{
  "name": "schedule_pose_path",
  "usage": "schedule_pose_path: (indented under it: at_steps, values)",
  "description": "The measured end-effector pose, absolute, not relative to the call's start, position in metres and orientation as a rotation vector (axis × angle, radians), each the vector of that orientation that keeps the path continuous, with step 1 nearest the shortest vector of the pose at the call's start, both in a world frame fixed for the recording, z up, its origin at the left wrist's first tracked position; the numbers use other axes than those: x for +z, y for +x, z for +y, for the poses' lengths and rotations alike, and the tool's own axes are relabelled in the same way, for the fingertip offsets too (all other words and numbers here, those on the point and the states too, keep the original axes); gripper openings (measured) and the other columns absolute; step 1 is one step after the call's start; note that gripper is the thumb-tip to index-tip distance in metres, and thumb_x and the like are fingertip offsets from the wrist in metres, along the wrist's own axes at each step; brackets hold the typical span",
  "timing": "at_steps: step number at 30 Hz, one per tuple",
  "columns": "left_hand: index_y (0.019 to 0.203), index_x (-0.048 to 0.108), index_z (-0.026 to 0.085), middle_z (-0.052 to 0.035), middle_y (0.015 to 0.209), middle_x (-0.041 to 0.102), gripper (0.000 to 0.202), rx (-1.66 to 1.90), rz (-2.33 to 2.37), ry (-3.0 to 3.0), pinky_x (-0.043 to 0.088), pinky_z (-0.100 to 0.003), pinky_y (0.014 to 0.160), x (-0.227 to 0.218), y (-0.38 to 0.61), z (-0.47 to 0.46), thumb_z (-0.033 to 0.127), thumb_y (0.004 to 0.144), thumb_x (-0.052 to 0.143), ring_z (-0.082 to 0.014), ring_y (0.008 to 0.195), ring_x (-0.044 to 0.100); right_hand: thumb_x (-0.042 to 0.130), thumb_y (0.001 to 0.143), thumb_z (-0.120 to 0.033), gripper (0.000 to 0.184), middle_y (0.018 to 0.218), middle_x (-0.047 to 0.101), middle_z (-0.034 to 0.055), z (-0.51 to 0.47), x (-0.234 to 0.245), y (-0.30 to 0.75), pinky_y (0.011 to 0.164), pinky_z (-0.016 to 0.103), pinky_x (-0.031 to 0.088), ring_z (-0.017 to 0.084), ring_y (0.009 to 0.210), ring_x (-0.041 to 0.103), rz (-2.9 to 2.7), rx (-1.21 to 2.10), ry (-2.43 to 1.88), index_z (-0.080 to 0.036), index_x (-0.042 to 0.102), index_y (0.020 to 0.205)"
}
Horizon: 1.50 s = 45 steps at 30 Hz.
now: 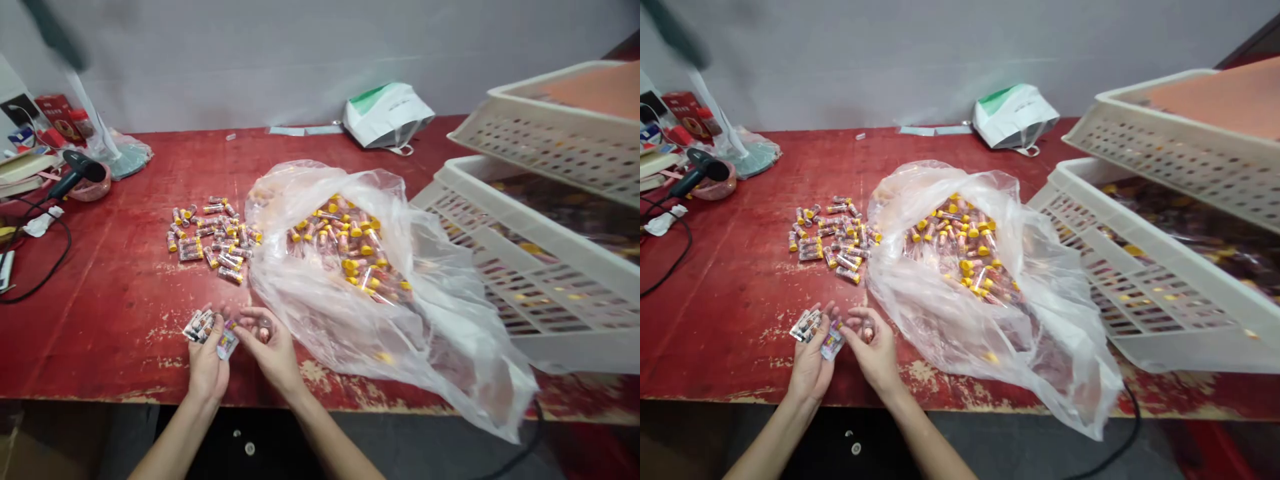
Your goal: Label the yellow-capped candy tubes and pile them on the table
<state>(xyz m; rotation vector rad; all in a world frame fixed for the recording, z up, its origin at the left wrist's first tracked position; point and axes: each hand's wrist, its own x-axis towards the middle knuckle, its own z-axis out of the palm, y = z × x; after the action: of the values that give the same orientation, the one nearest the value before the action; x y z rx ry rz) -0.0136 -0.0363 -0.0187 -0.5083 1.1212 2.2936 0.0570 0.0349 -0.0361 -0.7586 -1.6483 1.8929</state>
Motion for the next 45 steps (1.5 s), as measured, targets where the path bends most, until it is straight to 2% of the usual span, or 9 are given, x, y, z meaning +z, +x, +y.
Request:
schedule_pose_path:
  at_steps: [5,9,17,19,21,23,25,32,45]
  values:
    - [0.083,0.068,0.015,-0.0022,0.079,0.074,0.029,2.308,1.193,-0.594,0.055,-0.024,0.073,-0.021,-0.017,-0.048,0.007,0.061,0.084,-0.0127,0.071,0.069,0.069,0.081,-0.041,0.024,0.061,0.052,-0.0027,0.033,-0.042,0.047,0.053,0.024,0.044,0.011,0.053,0.046,-1.576,1.757,-0.81,-0.018,0.069,0.086]
    - [0.089,0.069,0.014,-0.0054,0.086,0.074,0.034,2.295,1.201,-0.516,0.055,-0.029,0.076,-0.023,-0.012,-0.054,0.022,0.061,0.087,-0.0174,0.078,0.07,0.067,0.083,-0.036,0.019,0.062,0.051,-0.003,0.036,-0.038,0.051,0.05,0.021,0.038,0.01,0.053,0.041,-1.696,1.748,-0.747,-0.018,0.068,0.083]
    - [0.088,0.069,0.017,-0.0006,0.085,0.073,0.035,2.289,1.273,-0.47,0.053,-0.026,0.073,-0.03,0.006,-0.046,0.017,0.058,0.087,-0.0144,0.076,0.069,0.061,0.088,-0.04,0.026,0.062,0.053,-0.0026,0.035,-0.038,0.055,0.05,0.021,0.04,0.01,0.054,0.046,-1.845,1.838,-0.639,-0.017,0.063,0.077]
    - [0.089,0.07,0.017,-0.0018,0.087,0.074,0.032,2.286,1.251,-0.498,0.053,-0.026,0.074,-0.028,0.005,-0.045,0.019,0.061,0.086,-0.0153,0.078,0.069,0.058,0.089,-0.043,0.026,0.068,0.056,-0.0017,0.037,-0.036,0.059,0.054,0.022,0.046,0.011,0.058,0.052,-1.794,1.889,-0.651,-0.018,0.064,0.085]
    - [0.092,0.071,0.017,-0.004,0.094,0.075,0.031,2.265,1.214,-0.538,0.054,-0.027,0.076,-0.023,0.002,-0.045,0.016,0.064,0.084,-0.017,0.081,0.07,0.054,0.092,-0.041,0.028,0.088,0.062,0.0024,0.038,-0.032,0.068,0.072,0.026,0.054,0.015,0.078,0.061,-1.815,1.851,-0.632,-0.02,0.063,0.109]
    - [0.093,0.072,0.017,-0.0047,0.097,0.075,0.031,2.253,1.193,-0.595,0.055,-0.026,0.076,-0.018,-0.001,-0.045,0.011,0.065,0.082,-0.0168,0.083,0.071,0.052,0.094,-0.034,0.038,0.109,0.058,0.0062,0.038,-0.029,0.081,0.092,0.032,0.051,0.018,0.1,0.06,-1.935,1.736,-0.565,-0.025,0.053,0.131]
    - [0.09,0.072,0.017,-0.0045,0.094,0.076,0.028,2.245,1.185,-0.649,0.055,-0.024,0.073,-0.014,-0.003,-0.047,0.007,0.066,0.08,-0.0152,0.08,0.071,0.052,0.094,-0.027,0.044,0.117,0.055,0.0083,0.035,-0.027,0.092,0.1,0.035,0.047,0.019,0.109,0.057,-2.023,1.638,-0.495,-0.026,0.046,0.138]
    - [0.089,0.072,0.017,-0.0028,0.087,0.074,0.024,2.188,1.079,-0.615,0.054,-0.023,0.068,-0.009,0.0,-0.05,0.017,0.067,0.082,-0.0133,0.073,0.068,0.057,0.09,-0.014,0.023,0.103,0.06,0.0086,0.032,-0.024,0.104,0.084,0.035,0.054,0.021,0.096,0.061,-2.101,1.38,-0.359,-0.023,0.055,0.11]
    - [0.083,0.069,0.017,-0.0032,0.082,0.073,0.03,2.147,1.181,-0.529,0.053,-0.025,0.066,-0.013,0.015,-0.053,0.024,0.06,0.087,-0.0149,0.071,0.068,0.06,0.087,-0.007,0.044,0.109,0.066,0.0088,0.023,-0.02,0.111,0.083,0.036,0.058,0.022,0.098,0.067,-1.958,1.166,-0.415,-0.03,0.064,0.124]
